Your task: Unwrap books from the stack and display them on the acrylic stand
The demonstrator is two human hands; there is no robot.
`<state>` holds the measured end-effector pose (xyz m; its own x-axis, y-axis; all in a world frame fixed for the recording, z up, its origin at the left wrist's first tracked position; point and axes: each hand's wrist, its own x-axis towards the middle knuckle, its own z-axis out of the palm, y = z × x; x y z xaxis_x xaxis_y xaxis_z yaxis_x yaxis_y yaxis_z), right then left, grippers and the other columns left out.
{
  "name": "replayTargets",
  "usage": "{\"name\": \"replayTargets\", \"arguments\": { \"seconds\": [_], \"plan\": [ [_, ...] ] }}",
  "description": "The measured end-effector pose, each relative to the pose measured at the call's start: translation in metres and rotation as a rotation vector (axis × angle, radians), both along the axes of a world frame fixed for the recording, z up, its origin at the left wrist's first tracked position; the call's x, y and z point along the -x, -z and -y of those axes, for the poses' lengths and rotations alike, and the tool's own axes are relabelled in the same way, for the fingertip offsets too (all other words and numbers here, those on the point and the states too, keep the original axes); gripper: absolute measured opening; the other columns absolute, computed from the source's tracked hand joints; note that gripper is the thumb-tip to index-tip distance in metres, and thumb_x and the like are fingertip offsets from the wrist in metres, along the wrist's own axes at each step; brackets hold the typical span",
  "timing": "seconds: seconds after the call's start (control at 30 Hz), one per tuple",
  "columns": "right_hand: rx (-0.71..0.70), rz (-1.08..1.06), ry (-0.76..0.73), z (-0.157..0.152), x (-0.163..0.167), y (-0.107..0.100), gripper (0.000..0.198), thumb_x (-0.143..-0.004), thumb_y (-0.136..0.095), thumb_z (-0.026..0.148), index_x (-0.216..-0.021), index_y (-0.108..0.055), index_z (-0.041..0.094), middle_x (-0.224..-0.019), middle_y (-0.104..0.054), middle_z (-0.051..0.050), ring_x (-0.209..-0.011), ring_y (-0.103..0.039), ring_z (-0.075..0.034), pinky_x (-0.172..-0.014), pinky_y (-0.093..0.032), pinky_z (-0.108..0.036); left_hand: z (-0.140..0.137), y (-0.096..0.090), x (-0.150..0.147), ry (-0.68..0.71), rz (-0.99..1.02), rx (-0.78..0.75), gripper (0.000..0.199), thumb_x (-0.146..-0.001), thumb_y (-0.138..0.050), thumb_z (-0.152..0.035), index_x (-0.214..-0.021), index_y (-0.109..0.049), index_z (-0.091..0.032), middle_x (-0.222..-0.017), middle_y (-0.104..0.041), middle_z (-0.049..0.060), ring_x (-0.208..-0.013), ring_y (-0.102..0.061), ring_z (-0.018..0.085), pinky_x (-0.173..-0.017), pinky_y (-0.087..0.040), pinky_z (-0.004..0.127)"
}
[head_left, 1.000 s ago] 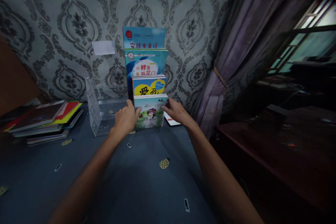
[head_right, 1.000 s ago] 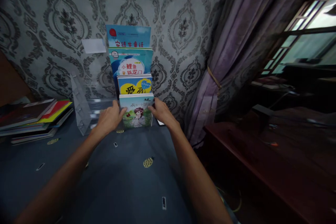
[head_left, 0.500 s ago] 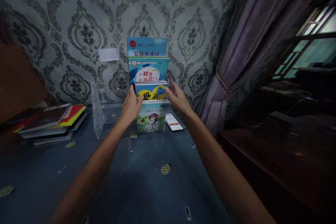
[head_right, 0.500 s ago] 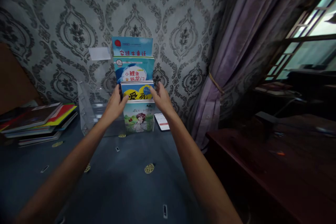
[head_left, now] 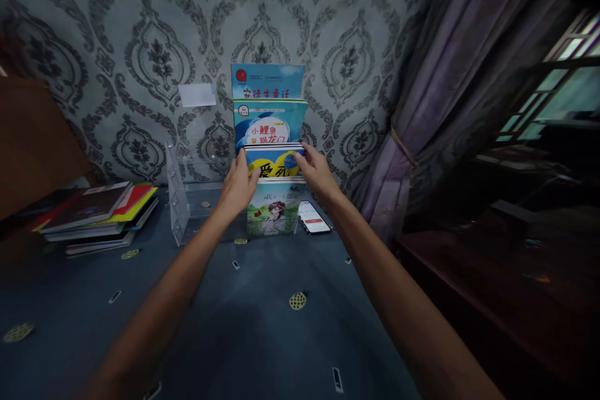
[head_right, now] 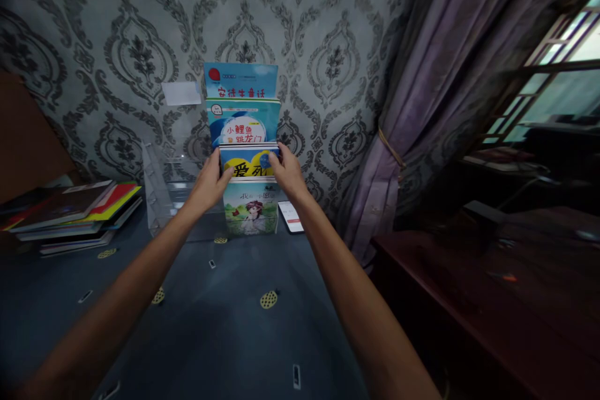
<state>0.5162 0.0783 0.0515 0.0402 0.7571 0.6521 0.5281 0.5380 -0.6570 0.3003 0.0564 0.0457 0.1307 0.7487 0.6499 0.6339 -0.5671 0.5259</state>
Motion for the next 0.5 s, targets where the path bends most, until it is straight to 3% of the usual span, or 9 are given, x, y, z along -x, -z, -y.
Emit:
{"name": "replayTargets", "arguments": {
  "seconds": [0.2, 0.5],
  "plan": [
    [0.008, -0.071, 0.006, 0.0012, 0.0027, 0.0005, 0.061, -0.093, -0.054, 0.046, -0.148, -0.049, 0.019, -0.141, -0.063, -0.013, -0.13, -0.059, -0.031, -0.112, -0.048, -0.049, 0.0017, -0.0027, 0.0031, -0.023, -0.042, 0.017, 0.069, -0.095, -0.047, -0.033, -0.154, -0.028, -0.005, -0.148, -0.047, 0.027, -0.141, -0.043, 0.037, -0.113, -0.041, 0.052],
    [0.003, -0.108, 0.02, -0.0044, 0.0033, 0.003, 0.066, -0.092, -0.055, 0.048, -0.149, -0.047, 0.018, -0.143, -0.061, -0.013, -0.134, -0.057, -0.03, -0.115, -0.045, -0.05, -0.0019, 0.0004, 0.0092, 0.016, -0.055, 0.002, 0.07, -0.093, -0.05, -0.034, -0.155, -0.026, -0.011, -0.15, -0.047, 0.024, -0.14, -0.044, 0.036, -0.113, -0.041, 0.053]
  ]
}}
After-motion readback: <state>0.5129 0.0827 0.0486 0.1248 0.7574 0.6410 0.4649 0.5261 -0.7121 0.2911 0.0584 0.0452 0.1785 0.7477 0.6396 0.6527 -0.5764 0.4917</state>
